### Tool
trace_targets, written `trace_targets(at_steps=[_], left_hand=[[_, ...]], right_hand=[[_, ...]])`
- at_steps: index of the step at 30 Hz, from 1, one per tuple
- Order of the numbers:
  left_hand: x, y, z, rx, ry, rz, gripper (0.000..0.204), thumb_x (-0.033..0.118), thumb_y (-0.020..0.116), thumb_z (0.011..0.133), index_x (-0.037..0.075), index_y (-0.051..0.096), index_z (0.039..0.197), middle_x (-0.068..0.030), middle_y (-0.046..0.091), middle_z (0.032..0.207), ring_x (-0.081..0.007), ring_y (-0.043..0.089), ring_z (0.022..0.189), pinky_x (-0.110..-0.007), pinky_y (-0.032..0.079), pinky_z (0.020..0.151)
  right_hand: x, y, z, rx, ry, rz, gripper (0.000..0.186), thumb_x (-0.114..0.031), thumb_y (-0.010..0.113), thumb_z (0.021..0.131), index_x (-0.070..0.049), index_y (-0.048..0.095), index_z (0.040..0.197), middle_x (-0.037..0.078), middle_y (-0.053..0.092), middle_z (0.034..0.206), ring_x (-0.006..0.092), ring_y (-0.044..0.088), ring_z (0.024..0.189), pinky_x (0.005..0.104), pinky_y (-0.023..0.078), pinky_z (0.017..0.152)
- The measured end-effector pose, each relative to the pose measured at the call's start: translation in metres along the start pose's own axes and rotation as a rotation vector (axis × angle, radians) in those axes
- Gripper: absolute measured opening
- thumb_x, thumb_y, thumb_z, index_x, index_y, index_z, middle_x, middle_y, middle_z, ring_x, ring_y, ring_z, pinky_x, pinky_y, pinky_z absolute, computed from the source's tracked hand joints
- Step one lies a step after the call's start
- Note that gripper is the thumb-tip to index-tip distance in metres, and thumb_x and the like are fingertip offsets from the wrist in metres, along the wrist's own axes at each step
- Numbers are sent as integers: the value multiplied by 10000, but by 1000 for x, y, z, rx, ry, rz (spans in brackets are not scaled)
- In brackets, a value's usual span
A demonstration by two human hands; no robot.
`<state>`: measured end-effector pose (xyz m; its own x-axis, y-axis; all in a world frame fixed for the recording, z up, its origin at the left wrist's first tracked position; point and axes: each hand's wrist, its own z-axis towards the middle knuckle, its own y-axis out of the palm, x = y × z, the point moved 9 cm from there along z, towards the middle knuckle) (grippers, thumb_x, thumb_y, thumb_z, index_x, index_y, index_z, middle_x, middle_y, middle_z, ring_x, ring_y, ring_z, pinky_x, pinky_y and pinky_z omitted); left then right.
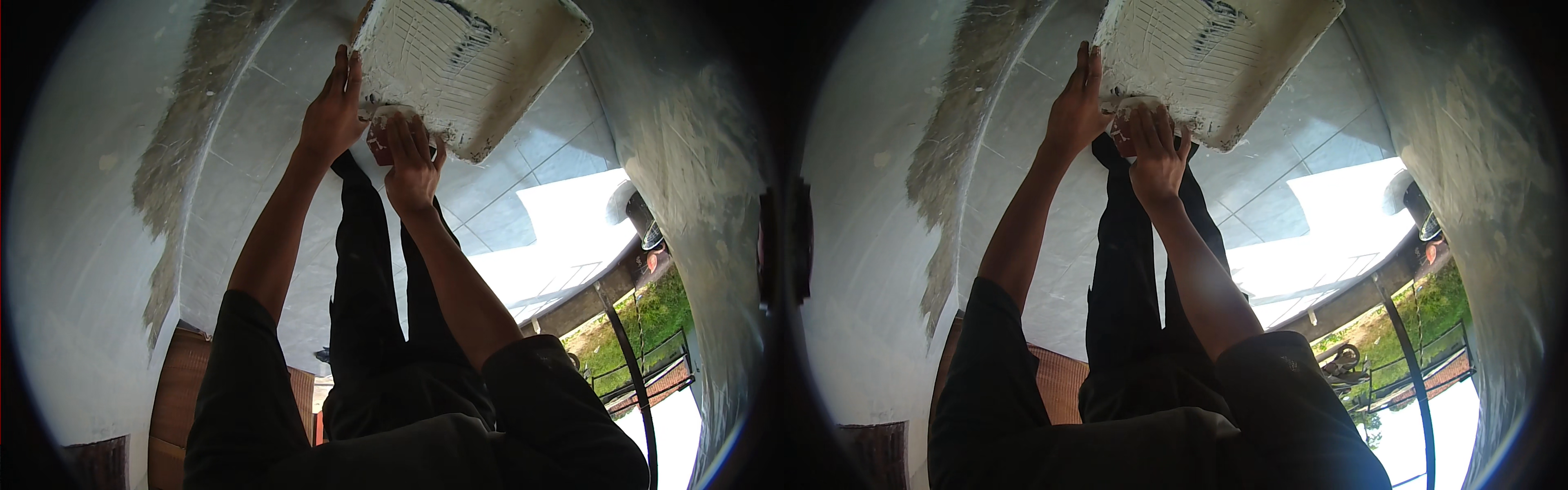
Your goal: The person applies white putty to a wall using a putty knife.
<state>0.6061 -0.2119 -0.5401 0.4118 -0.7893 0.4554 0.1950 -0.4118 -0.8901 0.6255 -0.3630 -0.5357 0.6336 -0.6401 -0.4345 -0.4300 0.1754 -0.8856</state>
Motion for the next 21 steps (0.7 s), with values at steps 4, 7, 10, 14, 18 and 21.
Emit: trace_targets(at_steps=[4,7,10,14,18,21], left_hand=[[-5,-1,0,-4,-3,82,1143,234,913,647,-19,253,1546,-327,311,1572,-423,545,1318,-414,584,967],[-5,-5,1,30,21,97,1130,193,901,640,-15,260,1547,-314,311,1579,-422,560,1302,-406,594,948],[-2,-3,3,-15,-26,22,1024,-3,777,677,15,262,1562,-294,307,1587,-413,512,1359,-405,598,950],[-4,0,4,-36,-73,14,1054,-2,800,661,27,259,1566,-284,309,1588,-406,495,1374,-402,600,949],[-11,-12,6,10,-46,-7,1097,-17,827,640,38,248,1570,-279,279,1602,-396,443,1417,-413,564,1019],[-2,-11,8,-10,-52,-30,1113,-32,828,639,42,234,1577,-279,260,1609,-414,407,1438,-426,527,1073]], right_hand=[[-1,-2,-10,61,-13,79,674,111,601,782,-179,608,1391,-9,584,1468,215,476,1429,521,234,1168],[-1,-6,-17,51,-61,123,638,112,600,786,-174,633,1355,-8,608,1444,218,501,1411,526,236,1166],[1,-12,-20,47,-77,159,613,111,600,789,-170,650,1332,6,627,1422,221,510,1405,531,236,1167],[16,-1,-57,-138,-102,129,604,87,665,749,-156,665,1301,6,618,1426,234,502,1407,564,288,1146],[18,-32,-87,-182,-73,206,615,144,625,762,-116,663,1317,72,644,1383,295,545,1361,509,360,1134],[34,-70,-50,-98,309,779,380,63,570,921,-7,672,1281,198,695,1256,316,670,1182,377,507,1003]])
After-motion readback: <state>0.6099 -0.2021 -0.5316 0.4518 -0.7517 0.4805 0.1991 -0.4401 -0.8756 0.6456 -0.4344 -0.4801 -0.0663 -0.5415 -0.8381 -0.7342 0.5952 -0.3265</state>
